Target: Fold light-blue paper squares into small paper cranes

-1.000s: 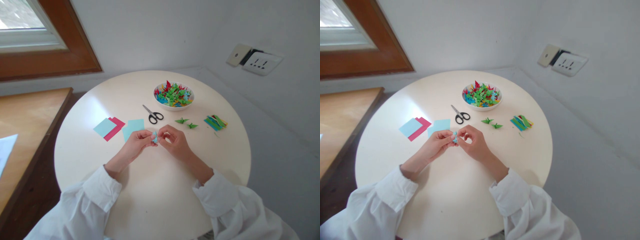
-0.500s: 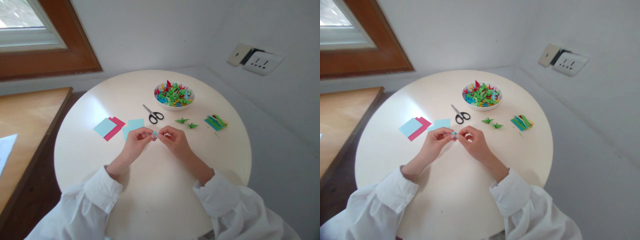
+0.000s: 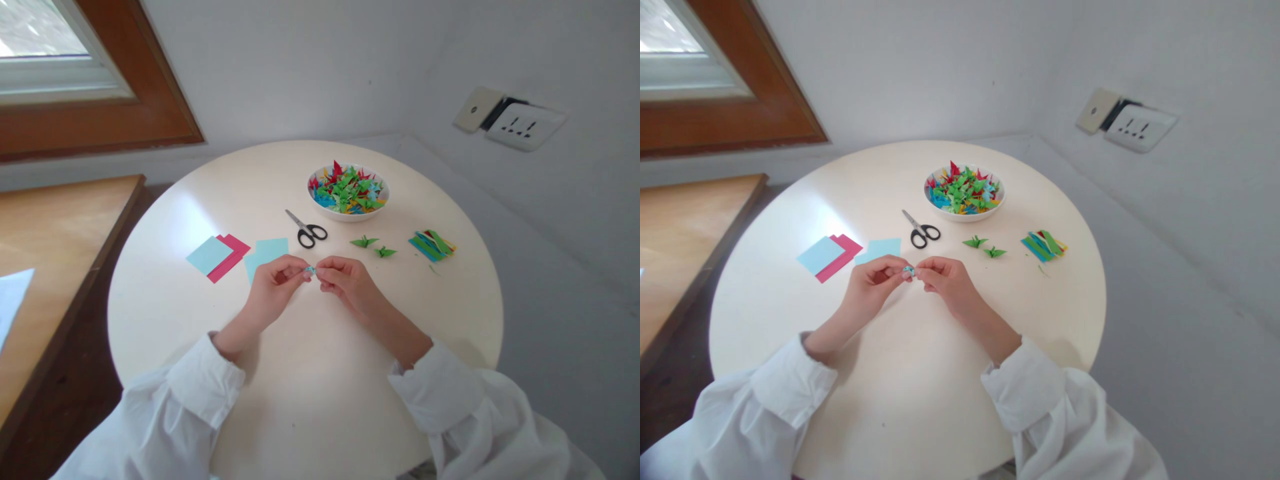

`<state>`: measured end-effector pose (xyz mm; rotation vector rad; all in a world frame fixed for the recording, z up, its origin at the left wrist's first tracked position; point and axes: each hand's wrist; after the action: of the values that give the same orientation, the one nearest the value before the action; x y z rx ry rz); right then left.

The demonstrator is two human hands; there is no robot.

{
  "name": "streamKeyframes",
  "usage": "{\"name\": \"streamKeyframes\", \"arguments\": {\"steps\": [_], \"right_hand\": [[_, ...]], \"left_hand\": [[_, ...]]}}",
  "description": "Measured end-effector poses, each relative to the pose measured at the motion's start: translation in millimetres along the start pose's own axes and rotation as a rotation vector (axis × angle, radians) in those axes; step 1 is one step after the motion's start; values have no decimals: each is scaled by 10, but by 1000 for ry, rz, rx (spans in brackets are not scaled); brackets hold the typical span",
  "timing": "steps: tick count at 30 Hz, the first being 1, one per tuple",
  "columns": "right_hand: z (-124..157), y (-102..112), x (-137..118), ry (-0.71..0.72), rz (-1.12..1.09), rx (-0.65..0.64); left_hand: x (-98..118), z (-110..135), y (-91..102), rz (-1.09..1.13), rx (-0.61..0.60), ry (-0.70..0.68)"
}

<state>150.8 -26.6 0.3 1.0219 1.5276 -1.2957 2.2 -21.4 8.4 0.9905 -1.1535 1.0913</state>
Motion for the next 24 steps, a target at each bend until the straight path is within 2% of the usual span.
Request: {"name": "streamKeyframes", "arguments": {"steps": [6, 13, 24], "right_hand": [[10, -15, -1, -91, -122, -2], [8, -31, -10, -88, -113, 2], [8, -31, -36, -84, -78, 16]], "left_hand": [[-42, 0, 1, -58, 48, -80], [-64, 9, -8, -87, 81, -112], [-37, 36, -22, -34, 74, -55]]}}
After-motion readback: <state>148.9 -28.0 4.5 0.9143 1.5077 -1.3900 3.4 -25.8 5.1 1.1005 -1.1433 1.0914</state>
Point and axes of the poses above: each hand's wrist, its own z-axis away from the middle knuckle, its own y-axis out of the back of the hand, x = y × z, and after that the axes turned 15 degrees about y, right-handed
